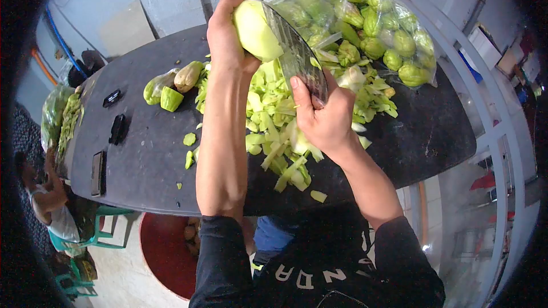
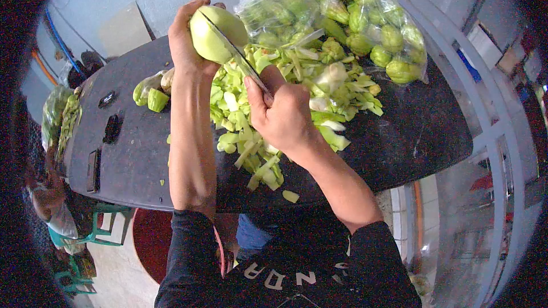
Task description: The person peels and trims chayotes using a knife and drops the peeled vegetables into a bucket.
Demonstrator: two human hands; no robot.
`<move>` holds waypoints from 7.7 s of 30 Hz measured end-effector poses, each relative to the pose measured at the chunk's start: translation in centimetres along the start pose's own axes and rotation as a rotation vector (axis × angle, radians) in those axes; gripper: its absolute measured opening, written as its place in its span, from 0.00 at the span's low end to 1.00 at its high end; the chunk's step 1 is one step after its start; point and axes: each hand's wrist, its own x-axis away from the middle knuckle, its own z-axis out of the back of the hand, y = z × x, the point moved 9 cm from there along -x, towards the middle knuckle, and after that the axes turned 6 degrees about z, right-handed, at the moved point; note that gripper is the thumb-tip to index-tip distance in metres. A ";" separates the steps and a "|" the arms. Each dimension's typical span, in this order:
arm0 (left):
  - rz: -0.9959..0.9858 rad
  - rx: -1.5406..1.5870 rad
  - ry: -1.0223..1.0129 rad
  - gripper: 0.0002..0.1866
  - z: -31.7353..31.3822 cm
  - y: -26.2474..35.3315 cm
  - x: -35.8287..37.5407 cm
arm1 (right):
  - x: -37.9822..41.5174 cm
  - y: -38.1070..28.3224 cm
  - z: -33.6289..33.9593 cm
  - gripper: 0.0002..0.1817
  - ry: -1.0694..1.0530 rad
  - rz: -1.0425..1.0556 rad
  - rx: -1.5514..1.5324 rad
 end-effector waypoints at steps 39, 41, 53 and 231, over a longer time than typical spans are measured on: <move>0.099 -0.217 -0.422 0.22 -2.6 -0.1 1.9 | 0.0 4.8 0.6 0.13 -0.065 -0.368 -0.569; 0.055 -0.276 -0.456 0.26 -3.0 0.3 2.2 | 0.1 4.2 0.2 0.13 -0.041 -0.336 -0.552; 0.075 -0.369 -0.398 0.25 -3.7 0.9 2.9 | -0.6 3.2 0.8 0.12 -0.113 -0.431 -0.576; 0.223 0.130 -0.003 0.23 3.1 -10.0 5.5 | 2.0 10.2 -0.5 0.16 -0.336 -0.634 -0.564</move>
